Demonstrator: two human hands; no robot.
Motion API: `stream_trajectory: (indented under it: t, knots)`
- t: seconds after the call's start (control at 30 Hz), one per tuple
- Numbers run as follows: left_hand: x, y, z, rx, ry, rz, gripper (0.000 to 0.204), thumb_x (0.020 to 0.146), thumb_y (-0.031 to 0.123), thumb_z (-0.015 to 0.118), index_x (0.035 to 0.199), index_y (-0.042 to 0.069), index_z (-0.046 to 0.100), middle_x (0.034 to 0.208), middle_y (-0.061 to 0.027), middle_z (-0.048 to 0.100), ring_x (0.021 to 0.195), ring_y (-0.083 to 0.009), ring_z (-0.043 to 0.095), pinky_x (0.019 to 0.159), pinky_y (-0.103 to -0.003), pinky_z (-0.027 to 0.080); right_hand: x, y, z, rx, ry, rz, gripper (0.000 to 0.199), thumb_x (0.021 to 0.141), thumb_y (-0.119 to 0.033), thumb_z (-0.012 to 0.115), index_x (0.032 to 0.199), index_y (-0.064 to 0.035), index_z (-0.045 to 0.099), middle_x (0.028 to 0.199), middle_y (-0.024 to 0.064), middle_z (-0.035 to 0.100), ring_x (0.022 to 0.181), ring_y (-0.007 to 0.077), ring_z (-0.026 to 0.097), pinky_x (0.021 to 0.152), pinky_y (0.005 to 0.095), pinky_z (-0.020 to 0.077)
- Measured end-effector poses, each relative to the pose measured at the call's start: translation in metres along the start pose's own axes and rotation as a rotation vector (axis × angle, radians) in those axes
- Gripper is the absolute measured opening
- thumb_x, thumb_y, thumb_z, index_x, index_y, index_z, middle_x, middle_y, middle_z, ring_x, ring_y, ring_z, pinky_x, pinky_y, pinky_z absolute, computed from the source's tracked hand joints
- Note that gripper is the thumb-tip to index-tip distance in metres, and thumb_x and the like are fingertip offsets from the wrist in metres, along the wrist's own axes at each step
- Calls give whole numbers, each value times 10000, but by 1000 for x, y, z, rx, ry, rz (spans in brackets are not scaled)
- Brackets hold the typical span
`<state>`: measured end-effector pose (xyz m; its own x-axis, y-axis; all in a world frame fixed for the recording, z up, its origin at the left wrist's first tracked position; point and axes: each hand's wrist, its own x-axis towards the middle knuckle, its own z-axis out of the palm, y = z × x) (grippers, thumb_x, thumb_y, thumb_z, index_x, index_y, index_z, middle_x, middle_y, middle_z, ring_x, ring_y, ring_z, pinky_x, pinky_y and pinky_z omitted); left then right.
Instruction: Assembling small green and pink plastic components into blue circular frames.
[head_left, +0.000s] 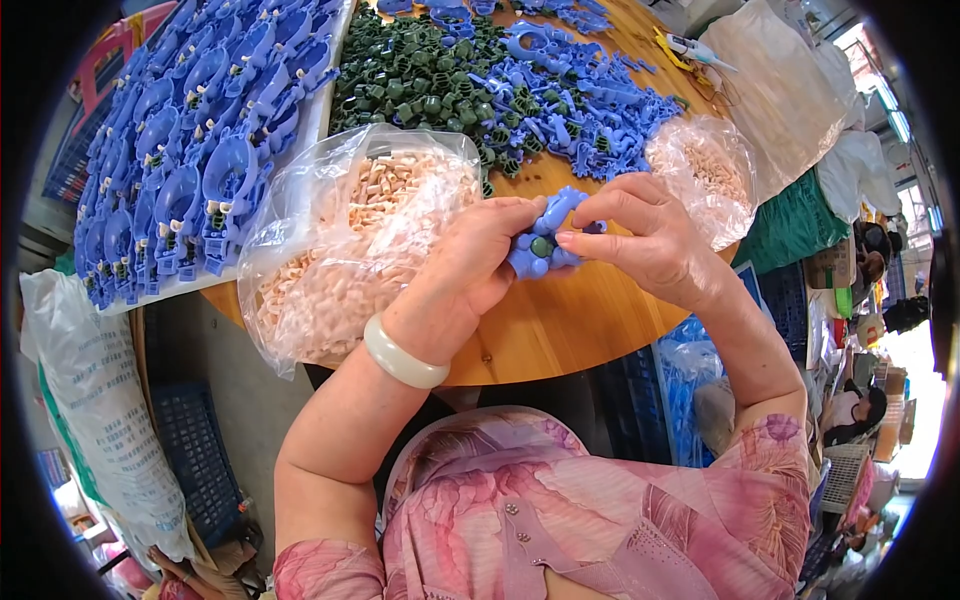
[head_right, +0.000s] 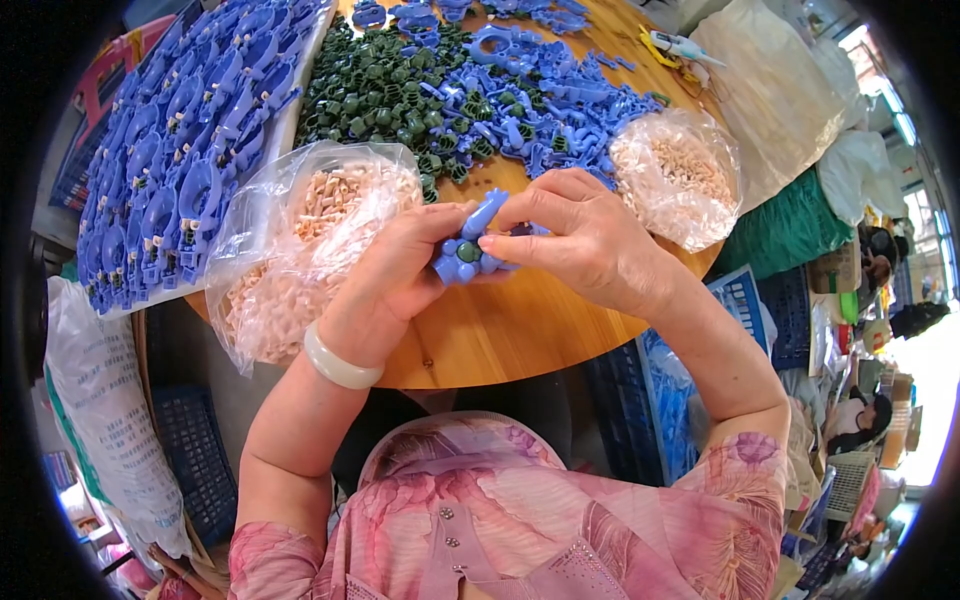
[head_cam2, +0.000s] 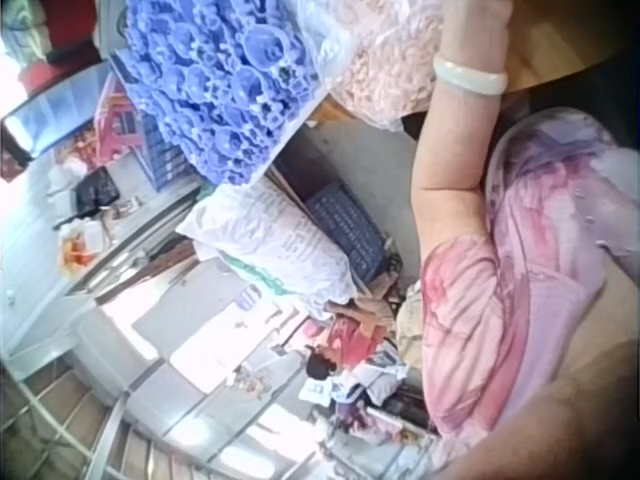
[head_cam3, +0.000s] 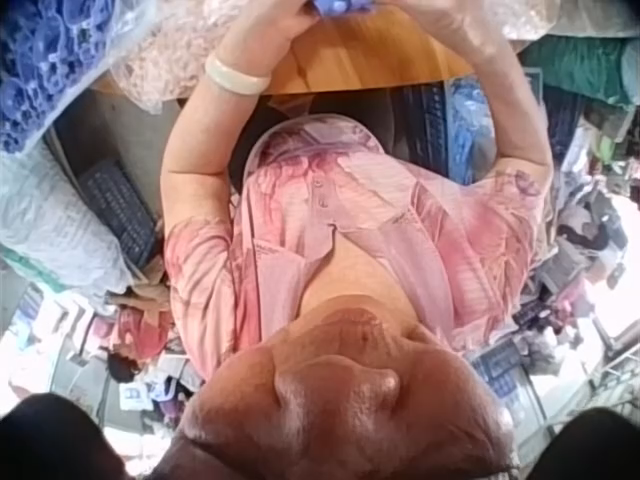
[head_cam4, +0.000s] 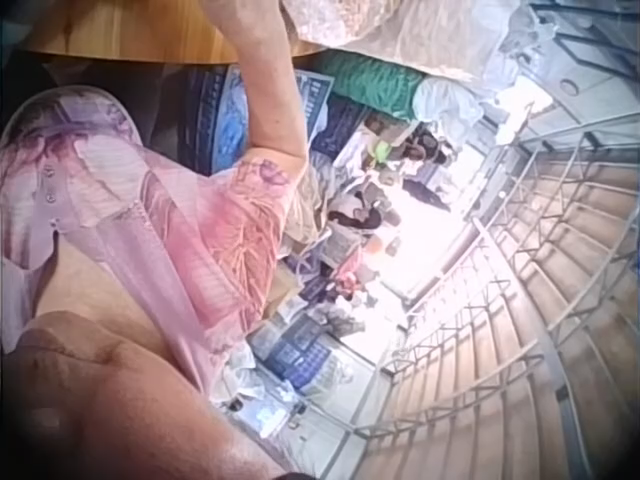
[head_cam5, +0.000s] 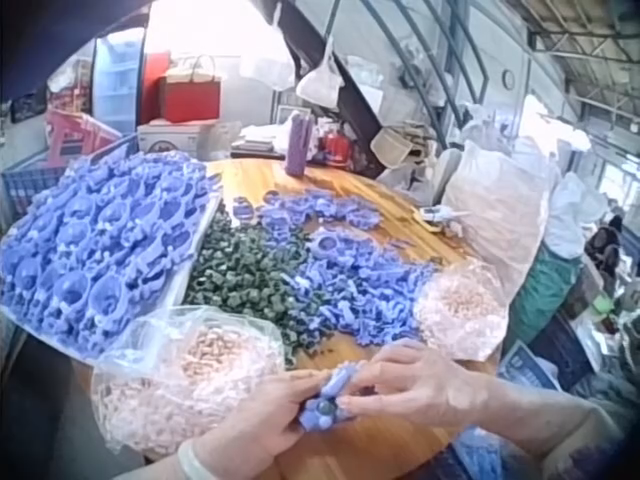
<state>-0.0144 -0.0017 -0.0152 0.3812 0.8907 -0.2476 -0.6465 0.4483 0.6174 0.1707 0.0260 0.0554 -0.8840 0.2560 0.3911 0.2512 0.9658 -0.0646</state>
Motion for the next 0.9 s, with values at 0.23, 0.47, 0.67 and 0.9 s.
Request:
stream_trajectory:
  t: [0.23,0.47,0.67,0.9]
  knots:
    - [5,-2,-6,8,-62,13,295,926,155,411,1020,-78,567,918,-166,628,773,-235,643,734,-393,565,-8,1,6,80,62,100,289,710,-40,686,988,-111,656,963,41,596,850,233,550,719,328,448]
    - [3,-2,-4,19,-34,43,269,922,145,427,989,-75,567,893,-161,628,741,-232,644,699,-390,573,-10,1,7,136,104,134,269,703,-67,697,968,-96,654,962,47,607,871,243,563,760,342,459]
    - [2,-1,-4,5,-8,51,232,911,128,465,936,-79,564,850,-167,624,708,-245,643,685,-398,574,-11,2,7,132,95,125,235,698,-60,692,928,-98,665,935,50,612,842,244,571,741,336,462]
    - [-1,1,1,20,47,32,223,911,125,476,909,-78,568,829,-160,623,695,-243,646,681,-390,575,-10,1,9,81,77,110,184,678,-60,673,860,-93,665,895,48,617,803,233,581,706,331,467]
